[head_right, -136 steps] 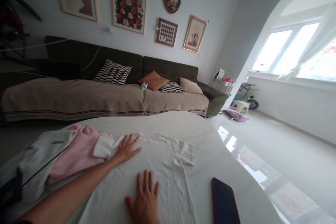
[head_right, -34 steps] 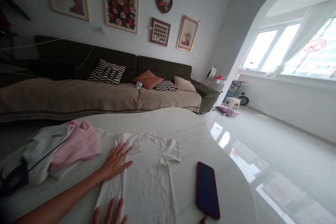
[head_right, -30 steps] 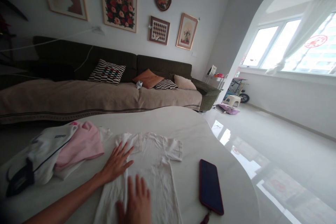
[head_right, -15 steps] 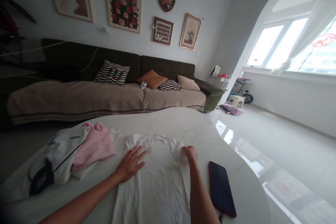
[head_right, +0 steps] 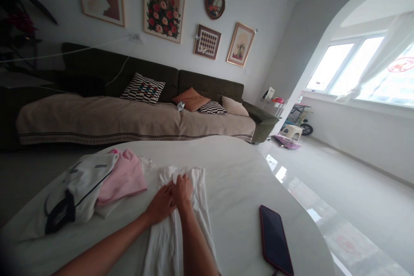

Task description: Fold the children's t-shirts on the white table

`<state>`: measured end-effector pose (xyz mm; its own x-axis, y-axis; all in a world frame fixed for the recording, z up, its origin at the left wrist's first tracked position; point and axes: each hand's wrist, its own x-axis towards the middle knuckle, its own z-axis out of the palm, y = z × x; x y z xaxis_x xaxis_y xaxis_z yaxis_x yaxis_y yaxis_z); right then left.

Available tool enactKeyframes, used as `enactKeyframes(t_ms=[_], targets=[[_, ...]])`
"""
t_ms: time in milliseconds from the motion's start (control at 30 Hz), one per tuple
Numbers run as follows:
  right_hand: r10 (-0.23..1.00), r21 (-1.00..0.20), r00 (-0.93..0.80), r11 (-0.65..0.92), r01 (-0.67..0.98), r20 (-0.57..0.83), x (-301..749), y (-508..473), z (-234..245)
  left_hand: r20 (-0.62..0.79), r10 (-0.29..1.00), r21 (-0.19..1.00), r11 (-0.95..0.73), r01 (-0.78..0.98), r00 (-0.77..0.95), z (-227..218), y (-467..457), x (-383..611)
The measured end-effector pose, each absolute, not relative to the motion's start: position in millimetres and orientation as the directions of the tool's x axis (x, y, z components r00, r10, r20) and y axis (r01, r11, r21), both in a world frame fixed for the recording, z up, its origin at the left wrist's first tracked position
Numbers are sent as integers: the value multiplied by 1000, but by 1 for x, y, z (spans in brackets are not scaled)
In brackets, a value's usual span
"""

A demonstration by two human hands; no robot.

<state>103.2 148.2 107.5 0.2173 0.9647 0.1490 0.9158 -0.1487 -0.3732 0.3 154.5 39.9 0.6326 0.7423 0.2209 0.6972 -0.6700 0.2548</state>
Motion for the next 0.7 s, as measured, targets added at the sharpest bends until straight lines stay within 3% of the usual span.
enactKeyframes(t_ms=[133, 300, 433, 600, 700], targets=[[973, -410, 163, -83, 908, 163, 118, 103, 100, 240, 740, 255, -673, 694, 629, 41, 153, 0], [973, -410, 206, -148, 900, 101, 173, 2, 88, 222, 755, 275, -655, 703, 617, 41, 152, 1], [968, -318, 246, -219, 923, 49, 176, -60, 72, 182, 765, 285, -643, 711, 618, 44, 151, 2], [956, -150, 273, -257, 955, 102, 161, -71, 71, 139, 803, 278, -593, 756, 579, 58, 142, 9], [963, -136, 251, -237, 962, 96, 159, -64, 80, 109, 855, 269, -516, 813, 507, 65, 112, 13]])
